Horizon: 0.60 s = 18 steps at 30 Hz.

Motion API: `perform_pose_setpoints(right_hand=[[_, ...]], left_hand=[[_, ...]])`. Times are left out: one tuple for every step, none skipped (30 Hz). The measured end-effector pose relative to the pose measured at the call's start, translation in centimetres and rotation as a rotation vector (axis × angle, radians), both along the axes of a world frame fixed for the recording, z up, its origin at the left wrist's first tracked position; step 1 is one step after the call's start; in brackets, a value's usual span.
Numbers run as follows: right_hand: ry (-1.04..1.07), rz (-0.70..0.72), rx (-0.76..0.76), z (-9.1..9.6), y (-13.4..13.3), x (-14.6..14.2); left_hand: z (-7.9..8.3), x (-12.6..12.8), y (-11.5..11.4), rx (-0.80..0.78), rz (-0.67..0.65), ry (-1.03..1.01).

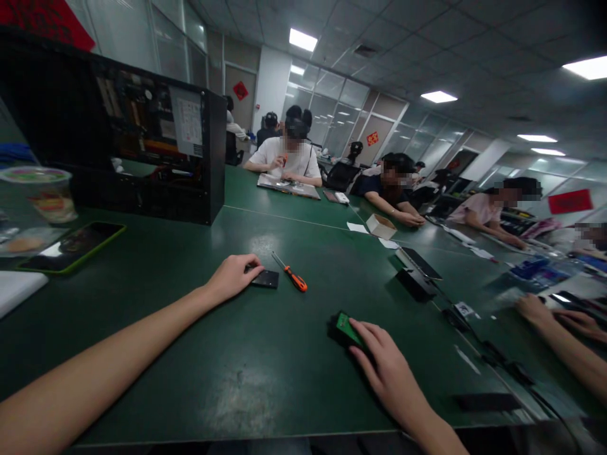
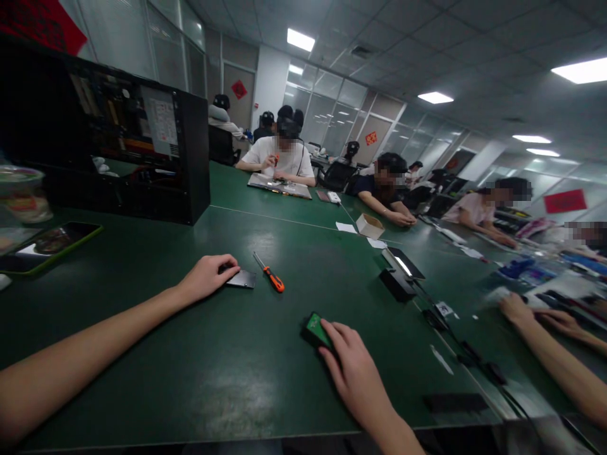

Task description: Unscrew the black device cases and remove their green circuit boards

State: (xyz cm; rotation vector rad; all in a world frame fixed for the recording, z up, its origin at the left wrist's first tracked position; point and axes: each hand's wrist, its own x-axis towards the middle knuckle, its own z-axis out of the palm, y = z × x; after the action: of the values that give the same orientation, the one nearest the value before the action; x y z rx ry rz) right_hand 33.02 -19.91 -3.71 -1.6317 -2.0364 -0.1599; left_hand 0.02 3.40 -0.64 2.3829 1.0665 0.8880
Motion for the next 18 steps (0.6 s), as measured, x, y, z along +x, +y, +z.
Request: perform_pose_setpoints(right_hand=[[-0.011, -0.071, 0.007, -0.4, -0.1, 2.1], [-0.02, -0.151, 0.01, -0.7, -0.2, 4.3], [-0.029, -0.231, 0.008, -1.0, -0.2, 6.8], [-0.042, -0.31, -0.008, -1.3, -0.1, 9.3], [-0.06, -0.385, -0.027, -1.5, -0.1, 11.8], [-0.08, -0.466, -0.046, -1.7, 0.0, 14.2], [-0.101, -0.546, -0.049, -1.8, 0.0, 16.4], [-0.119, -0.612, -0.063, -2.0, 0.0, 18.4], [-0.128, -0.661, -0.081, -2.2, 0.0, 20.0], [-0.131, -0.691, -0.084, -2.5, 0.0, 21.1], [-0.139, -0.717, -0.082, -2.7, 0.0, 21.9], [-0.149, -0.737, -0.074, -2.9, -0.1, 22.3], [-0.157, -0.75, -0.062, -3.1, -0.1, 22.4], [-0.163, -0.758, -0.05, -3.2, -0.2, 22.3], [-0.165, -0.757, -0.04, -3.3, -0.2, 22.1], [-0.164, -0.749, -0.029, -3.4, -0.3, 21.8], [-0.163, -0.733, -0.017, -3.4, -0.4, 21.7], [-0.166, -0.716, -0.003, -3.3, -0.4, 21.6]], left_hand=[[0.0, 0.0, -0.1, 0.001, -0.015, -0.004], [-0.1, 0.1, -0.1, 0.0, -0.029, -0.007], [-0.1, 0.1, -0.2, -0.006, -0.044, -0.011], [-0.2, 0.1, -0.2, -0.016, -0.061, -0.015], [-0.3, 0.1, -0.2, -0.031, -0.076, -0.021], [-0.4, 0.1, -0.2, -0.047, -0.089, -0.029], [-0.5, 0.1, -0.2, -0.064, -0.097, -0.04], [-0.5, 0.1, -0.2, -0.08, -0.102, -0.052], [-0.5, 0.1, -0.2, -0.095, -0.106, -0.064], [-0.4, 0.1, -0.2, -0.109, -0.111, -0.074], [-0.3, 0.1, -0.1, -0.122, -0.116, -0.082], [-0.3, 0.1, -0.2, -0.133, -0.121, -0.088], [-0.2, 0.1, -0.2, -0.144, -0.126, -0.092], [-0.1, 0.1, -0.2, -0.154, -0.131, -0.095], [0.0, 0.2, -0.2, -0.166, -0.136, -0.099], [0.0, 0.2, -0.3, -0.182, -0.144, -0.102], [0.0, 0.3, -0.3, -0.201, -0.155, -0.106], [-0.1, 0.4, -0.4, -0.219, -0.168, -0.109]])
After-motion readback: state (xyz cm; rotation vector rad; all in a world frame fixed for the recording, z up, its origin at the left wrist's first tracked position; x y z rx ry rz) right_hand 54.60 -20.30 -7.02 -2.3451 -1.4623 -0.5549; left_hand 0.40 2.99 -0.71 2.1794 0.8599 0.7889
